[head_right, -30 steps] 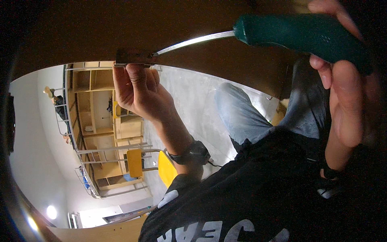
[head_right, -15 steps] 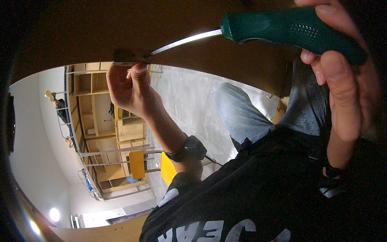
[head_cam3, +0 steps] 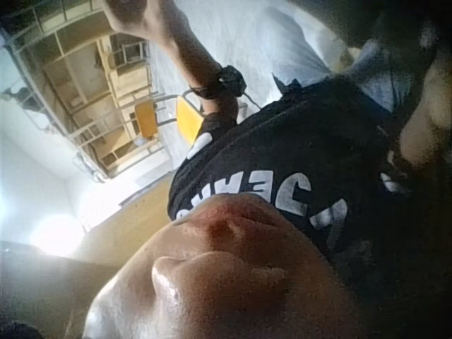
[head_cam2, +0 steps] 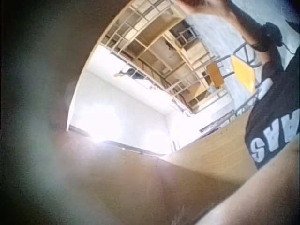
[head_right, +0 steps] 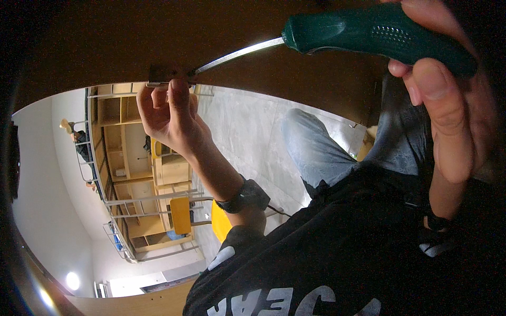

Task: The person uses a screwdriver to tighten screws on a wooden bunk bed frame, working on both a side rail and a vertical post.

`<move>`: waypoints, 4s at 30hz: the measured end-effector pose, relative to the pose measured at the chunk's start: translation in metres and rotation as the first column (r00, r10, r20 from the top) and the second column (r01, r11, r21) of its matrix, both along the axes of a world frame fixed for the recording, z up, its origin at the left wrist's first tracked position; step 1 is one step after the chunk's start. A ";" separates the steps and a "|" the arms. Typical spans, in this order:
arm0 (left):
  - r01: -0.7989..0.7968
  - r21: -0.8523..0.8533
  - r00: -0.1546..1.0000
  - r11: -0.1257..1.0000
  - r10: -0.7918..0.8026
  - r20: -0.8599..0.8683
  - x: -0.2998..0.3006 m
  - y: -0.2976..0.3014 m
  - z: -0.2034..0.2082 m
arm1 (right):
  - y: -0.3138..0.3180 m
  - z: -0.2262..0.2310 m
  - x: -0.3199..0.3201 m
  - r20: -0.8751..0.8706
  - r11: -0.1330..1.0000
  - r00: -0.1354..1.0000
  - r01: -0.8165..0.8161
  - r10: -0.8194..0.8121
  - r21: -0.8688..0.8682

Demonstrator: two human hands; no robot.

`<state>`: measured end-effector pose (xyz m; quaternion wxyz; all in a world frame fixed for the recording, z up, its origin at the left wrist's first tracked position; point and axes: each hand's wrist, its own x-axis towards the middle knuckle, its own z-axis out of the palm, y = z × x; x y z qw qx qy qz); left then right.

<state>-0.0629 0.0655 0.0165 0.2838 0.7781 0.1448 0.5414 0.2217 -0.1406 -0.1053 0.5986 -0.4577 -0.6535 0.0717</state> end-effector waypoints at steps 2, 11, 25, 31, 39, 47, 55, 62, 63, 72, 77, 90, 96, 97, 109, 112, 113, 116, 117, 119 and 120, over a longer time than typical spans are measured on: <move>-0.032 0.018 0.999 0.999 0.032 0.020 0.006 -0.002 -0.001 | -0.005 -0.011 0.001 -0.079 0.999 0.997 -0.027 0.025 -0.026; -0.078 0.033 0.997 0.996 0.077 0.029 0.006 -0.003 -0.004 | -0.018 -0.012 0.013 -0.048 0.959 0.987 0.140 -0.156 -0.248; -0.114 0.023 0.993 0.993 0.113 0.034 0.008 -0.005 -0.003 | -0.032 0.042 -0.021 0.095 0.820 0.942 0.327 -0.321 -0.469; -0.124 0.042 0.990 0.991 0.121 0.068 0.008 -0.007 -0.001 | -0.013 0.051 -0.054 -0.055 0.852 0.878 0.444 -0.476 -0.277; -0.128 0.009 0.990 0.992 0.127 0.060 0.009 -0.009 -0.002 | -0.029 0.042 -0.041 0.034 0.824 0.914 0.381 -0.405 -0.419; -0.129 0.028 0.991 0.991 0.128 0.024 0.005 -0.010 0.004 | -0.012 0.051 -0.049 0.181 0.904 0.899 0.418 -0.398 -0.085; -0.170 0.055 0.985 0.984 0.171 -0.022 -0.003 -0.010 0.000 | -0.005 0.061 -0.053 -0.066 0.966 0.975 0.199 -0.212 -0.164; -0.062 0.015 0.998 0.998 0.062 0.008 0.018 -0.007 -0.005 | -0.030 0.067 -0.047 -0.148 0.914 0.947 0.221 -0.284 -0.341; -0.106 0.041 0.994 0.994 0.106 0.001 0.009 -0.009 -0.002 | -0.024 0.063 -0.050 -0.244 0.913 0.940 0.130 -0.237 -0.386; -0.154 0.058 0.988 0.986 0.153 0.027 0.007 -0.007 -0.002 | -0.029 0.054 -0.047 -0.207 0.926 0.960 0.103 -0.188 -0.364; -0.135 0.011 0.990 0.991 0.135 0.035 0.014 -0.009 -0.002 | -0.020 0.071 -0.045 0.077 0.980 0.983 0.175 -0.168 -0.099; -0.183 0.085 0.982 0.979 0.187 -0.032 0.000 -0.014 0.001 | -0.017 0.074 -0.061 -0.047 0.989 0.991 0.118 -0.123 -0.090; -0.176 0.042 0.984 0.984 0.176 -0.004 0.013 -0.012 -0.003 | -0.020 0.082 -0.048 0.414 0.945 0.851 0.318 -0.323 0.083; -0.220 0.057 0.975 0.974 0.221 -0.020 0.000 -0.014 0.001 | -0.012 0.077 -0.047 0.456 0.944 0.828 0.312 -0.325 0.106; -0.185 0.022 0.983 0.983 0.185 0.002 0.006 -0.009 -0.001 | -0.024 0.096 -0.042 0.617 0.938 0.724 0.337 -0.309 0.074; -0.170 0.062 0.985 0.984 0.170 0.003 0.008 -0.010 -0.001 | -0.024 0.084 -0.044 0.333 0.916 0.904 0.347 -0.268 -0.204; -0.151 0.074 0.988 0.986 0.151 0.009 0.009 -0.011 -0.001 | -0.025 0.083 -0.047 0.103 0.863 0.957 0.290 -0.272 -0.414; -0.186 0.070 0.983 0.980 0.184 0.027 0.007 -0.005 -0.003 | -0.012 0.090 -0.059 -0.062 0.868 0.937 0.291 -0.343 -0.403; -0.185 0.075 0.983 0.980 0.184 0.023 0.009 -0.006 -0.003 | -0.005 0.089 -0.067 0.020 0.906 0.928 0.369 -0.373 -0.206; -0.185 0.084 0.983 0.979 0.185 0.014 0.012 -0.008 -0.003 | -0.003 0.086 -0.065 0.120 0.919 0.912 0.395 -0.392 0.000; -0.186 0.078 0.983 0.980 0.185 0.014 0.011 -0.008 -0.002 | -0.004 0.083 -0.060 0.144 0.931 0.922 0.365 -0.360 -0.004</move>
